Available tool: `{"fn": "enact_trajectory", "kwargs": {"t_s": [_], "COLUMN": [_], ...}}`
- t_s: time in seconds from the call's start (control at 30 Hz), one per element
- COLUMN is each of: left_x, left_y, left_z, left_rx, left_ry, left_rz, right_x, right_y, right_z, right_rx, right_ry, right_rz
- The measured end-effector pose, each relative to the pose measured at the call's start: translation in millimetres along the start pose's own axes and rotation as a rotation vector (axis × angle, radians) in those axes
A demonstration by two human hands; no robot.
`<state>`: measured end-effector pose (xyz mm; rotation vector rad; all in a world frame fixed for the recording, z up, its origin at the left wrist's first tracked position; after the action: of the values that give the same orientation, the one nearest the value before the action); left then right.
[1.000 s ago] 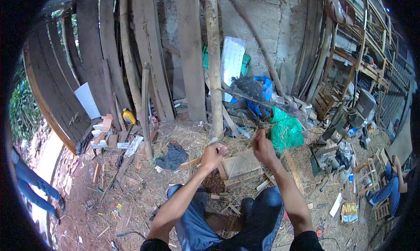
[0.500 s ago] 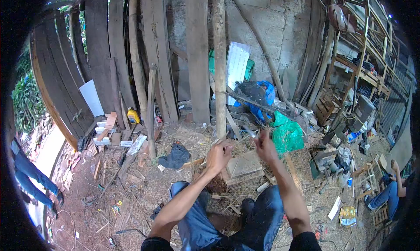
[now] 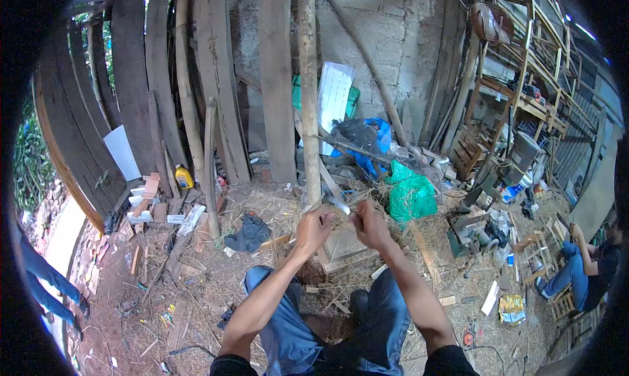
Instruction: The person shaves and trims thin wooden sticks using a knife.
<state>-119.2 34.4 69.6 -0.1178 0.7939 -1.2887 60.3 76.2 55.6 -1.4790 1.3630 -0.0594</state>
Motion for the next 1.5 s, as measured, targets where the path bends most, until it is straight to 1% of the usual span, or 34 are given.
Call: {"fn": "enact_trajectory", "kwargs": {"t_s": [0.03,0.07,0.13,0.17,0.23,0.3,0.37,0.4,0.43,0.5,0.53,0.57,0.63,0.67,0.7,0.77,0.8,0.87,0.9,0.97,1.03,1.07,1.1,1.17,1.2,1.23,1.27,1.3,1.37,1.43,1.47,1.5], "left_x": [2,6,11,13,10,7,9,12,11,7,4,1,-3,-5,-7,-8,-9,-14,-16,-19,-19,-18,-17,-16,-15,-13,-9,-8,-7,-13,-14,-13], "left_y": [-5,-12,-17,-17,-18,-18,-21,-21,-17,-10,-10,-10,-7,-4,-3,1,3,8,13,20,19,18,18,16,14,12,8,4,6,11,15,16], "left_z": [3,2,0,1,2,7,9,2,-7,-18,-22,-26,-36,-41,-44,-50,-49,-40,-37,-33,-20,-17,-16,-14,-12,-9,-6,-6,-15,-12,-6,0], "left_rx": [0.015,-0.072,-0.067,-0.059,-0.024,0.002,0.015,0.009,-0.016,-0.038,-0.007,0.023,0.058,0.092,0.091,0.091,0.088,0.136,0.137,0.274,0.281,0.288,0.284,0.307,0.306,0.237,0.165,0.091,0.115,0.151,0.142,0.131], "left_ry": [0.031,-0.022,-0.010,0.007,0.009,0.012,0.005,-0.005,-0.030,-0.050,-0.059,-0.070,-0.084,-0.099,-0.102,-0.093,-0.096,-0.057,-0.056,-0.070,-0.098,-0.130,-0.135,-0.106,-0.106,-0.089,-0.073,-0.056,-0.067,-0.060,-0.022,0.011], "left_rz": [0.012,0.007,0.012,0.011,0.026,0.030,-0.003,-0.003,-0.030,-0.055,-0.041,-0.029,-0.050,-0.069,-0.066,-0.061,-0.065,-0.062,-0.064,-0.077,-0.083,-0.094,-0.089,-0.052,-0.052,-0.054,-0.055,-0.054,-0.037,-0.028,-0.028,-0.026], "right_x": [-3,-1,-2,0,5,3,-3,-3,-4,-6,-7,-7,-5,-2,-5,-4,-2,-3,-3,-3,-6,-6,-7,-8,-11,-13,-13,-15,-14,-9,-6,-6], "right_y": [1,-6,-26,-22,-10,-8,-12,-25,-20,-17,-14,-11,-19,-22,-22,-23,-22,-11,-7,9,8,5,1,10,5,-2,-10,-16,-14,0,3,4], "right_z": [19,30,34,30,6,0,45,38,38,42,40,41,27,29,31,28,23,-4,-8,-16,-22,-20,-20,-1,4,12,23,28,34,17,3,-2], "right_rx": [-0.049,-0.048,-0.137,-0.132,0.001,0.030,-0.133,-0.164,-0.170,-0.089,-0.179,-0.177,-0.145,-0.189,-0.190,-0.227,-0.230,-0.103,-0.101,-0.144,-0.113,-0.116,-0.118,-0.120,-0.128,-0.135,-0.132,-0.207,-0.282,-0.117,-0.177,-0.288], "right_ry": [0.158,0.158,0.239,0.234,-0.015,-0.191,0.105,0.300,0.297,0.287,0.253,0.250,0.159,0.258,0.257,0.187,0.192,0.044,0.047,0.019,0.016,0.051,0.087,0.078,0.093,0.109,0.159,0.137,0.114,0.112,0.025,0.049], "right_rz": [-0.046,-0.050,-0.011,-0.018,0.015,0.100,0.179,-0.056,-0.059,0.007,0.048,0.052,0.151,0.156,0.153,0.192,0.190,0.040,0.042,-0.095,-0.076,-0.075,-0.077,-0.045,0.031,0.105,0.129,0.149,0.113,-0.004,0.000,-0.001]}}
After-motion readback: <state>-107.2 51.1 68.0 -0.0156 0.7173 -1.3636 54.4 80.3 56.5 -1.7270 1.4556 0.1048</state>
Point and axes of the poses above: each hand's wrist, its own x-axis away from the middle knuckle, its own y-axis out of the palm, z = x × y, the point moved 6 cm from there along -x, towards the middle knuckle, and after that the axes turned 2 degrees about -z, right-handed, at the moved point
